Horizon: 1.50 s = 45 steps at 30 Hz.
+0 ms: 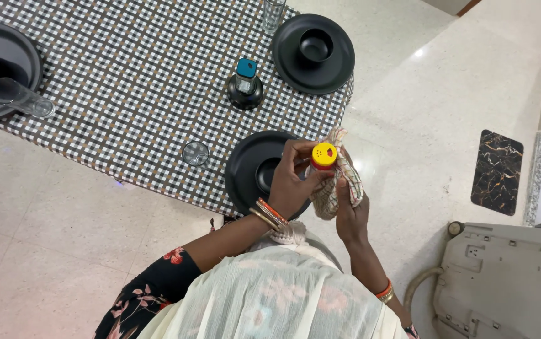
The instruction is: The person wipes drinking glasses, plates, small bowls, and condiment shakers with a cloth by hand, arranging the items on the table.
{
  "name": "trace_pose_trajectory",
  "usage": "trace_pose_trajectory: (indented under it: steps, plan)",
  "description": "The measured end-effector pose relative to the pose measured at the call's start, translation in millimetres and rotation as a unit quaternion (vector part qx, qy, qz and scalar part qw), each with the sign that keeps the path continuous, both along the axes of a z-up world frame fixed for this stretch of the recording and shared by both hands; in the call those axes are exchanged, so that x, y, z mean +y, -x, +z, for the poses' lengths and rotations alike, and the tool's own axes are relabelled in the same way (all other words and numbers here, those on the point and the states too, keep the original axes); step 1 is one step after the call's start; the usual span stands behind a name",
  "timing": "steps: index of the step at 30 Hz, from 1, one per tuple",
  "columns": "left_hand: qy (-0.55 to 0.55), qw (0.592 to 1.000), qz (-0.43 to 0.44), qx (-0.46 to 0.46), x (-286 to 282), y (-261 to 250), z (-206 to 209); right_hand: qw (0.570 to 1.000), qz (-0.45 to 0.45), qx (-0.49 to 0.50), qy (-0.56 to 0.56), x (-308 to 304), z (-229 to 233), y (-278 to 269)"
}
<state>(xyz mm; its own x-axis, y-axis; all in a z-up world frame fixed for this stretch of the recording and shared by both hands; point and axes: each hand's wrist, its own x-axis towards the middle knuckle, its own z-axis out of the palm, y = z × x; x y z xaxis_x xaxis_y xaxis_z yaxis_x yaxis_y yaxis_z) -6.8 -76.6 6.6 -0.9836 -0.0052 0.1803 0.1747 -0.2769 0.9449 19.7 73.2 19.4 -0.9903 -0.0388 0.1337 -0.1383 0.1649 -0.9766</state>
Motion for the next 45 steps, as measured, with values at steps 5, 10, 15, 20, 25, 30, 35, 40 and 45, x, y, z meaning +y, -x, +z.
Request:
trace_pose_trajectory:
  steps: [5,10,15,20,25,30,35,40,45]
  plan:
    - [0.05,0.999,0.011,0.012,-6,-4,-3,0.999,-0.023,0.043,0.018,-5,11,-10]
    - [0.066,0.997,0.027,0.022,-10,-1,-6,0.986,-0.041,0.043,-0.157,3,12,-9]
    - [0.048,0.995,0.078,0.028,-22,18,-33,0.983,-0.176,-0.041,-0.034,35,-13,-9]
    - [0.093,0.978,0.181,-0.035,-61,63,-88,0.973,-0.22,-0.018,0.063,57,-18,-7]
    - [-0.013,0.967,0.217,-0.135,-98,108,-150,0.975,-0.217,-0.014,0.038,54,-16,-10]
    - [0.199,0.935,0.256,-0.145,-109,122,-181,0.968,-0.24,-0.068,-0.039,52,-20,-15]
    - [0.272,0.902,0.271,-0.199,-104,129,-185,0.968,-0.233,-0.054,-0.082,54,-27,-16]
    - [0.306,0.885,0.259,-0.238,-108,135,-187,0.965,-0.236,-0.073,-0.084,52,-30,-16]
    - [0.31,0.891,0.246,-0.221,-108,135,-196,0.969,-0.223,-0.058,-0.091,46,-23,-14]
